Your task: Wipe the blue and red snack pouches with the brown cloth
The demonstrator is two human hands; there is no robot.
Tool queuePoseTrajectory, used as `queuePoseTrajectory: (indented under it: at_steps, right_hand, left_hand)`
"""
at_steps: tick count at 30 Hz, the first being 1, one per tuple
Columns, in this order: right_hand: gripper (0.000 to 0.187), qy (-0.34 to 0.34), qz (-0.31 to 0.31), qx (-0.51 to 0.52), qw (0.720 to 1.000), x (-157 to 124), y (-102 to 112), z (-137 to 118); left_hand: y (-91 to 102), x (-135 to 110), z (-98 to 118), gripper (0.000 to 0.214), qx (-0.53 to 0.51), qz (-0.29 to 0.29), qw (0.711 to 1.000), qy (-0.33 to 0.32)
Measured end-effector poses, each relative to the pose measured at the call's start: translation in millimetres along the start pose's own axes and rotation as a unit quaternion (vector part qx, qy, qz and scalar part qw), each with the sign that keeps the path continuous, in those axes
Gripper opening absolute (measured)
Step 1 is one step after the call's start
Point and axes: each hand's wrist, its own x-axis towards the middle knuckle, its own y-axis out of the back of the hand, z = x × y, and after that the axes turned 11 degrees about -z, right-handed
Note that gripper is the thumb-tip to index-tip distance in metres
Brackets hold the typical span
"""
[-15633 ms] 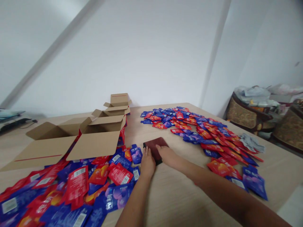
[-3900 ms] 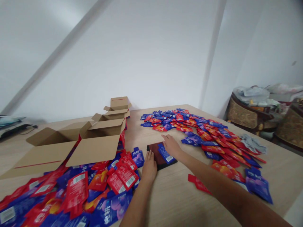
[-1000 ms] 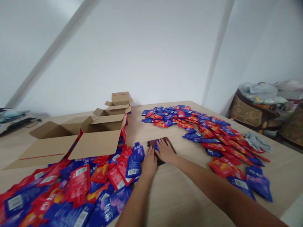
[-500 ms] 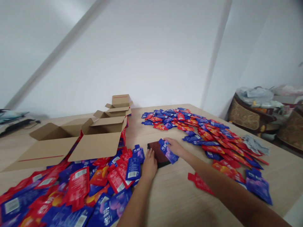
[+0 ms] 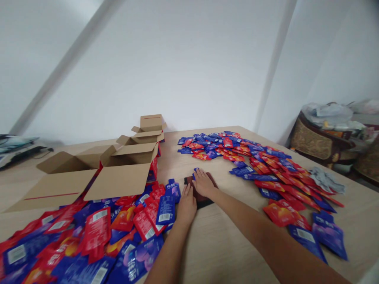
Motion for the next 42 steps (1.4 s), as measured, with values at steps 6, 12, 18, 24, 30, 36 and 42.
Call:
queuePoseTrajectory:
  at_steps: [6,12,18,24,30,36,42]
  right_hand:
    - [0.056,0.028,-0.020,0.010,0.999,-25.8,0.7,-6.7]
    - [0.058,0.057,-0.073,0.011,0.996,-64.6,8.8,-17.7]
    - [0.065,0.006,-0.019,0.052,0.998,-51.4,41.8,-20.1]
    - [0.052,-0.087,0.031,0.198,0.976,-18.2,42.1,0.0]
    - [0.045,-0.069,0.030,0.108,0.991,-18.1,-1.1,-24.8]
    - [0.044,-0.049,0.013,0.031,0.998,-22.6,-2.9,-10.6]
    - [0.043,-0.113,0.017,-0.010,0.993,-33.5,11.6,29.4]
  left_hand:
    - [2.4,-0.7,1.4,0.051,0.006,0.001,1.000,-0.005]
    - [2.7,1.5,-0.9,0.050,-0.006,0.000,1.000,-0.003]
    - [3.2,0.8,-2.4,0.053,-0.031,0.007,0.999,-0.018]
    - [2.8,0.9,-1.0,0.055,-0.060,0.033,0.997,-0.041]
    - [0.5,3.2,-2.1,0.055,-0.059,0.052,0.994,-0.073]
    - [0.0,2.7,-2.7,0.054,-0.029,0.016,0.999,-0.024]
    - [3.5,-1.1,0.3,0.051,-0.022,-0.009,1.000,0.001]
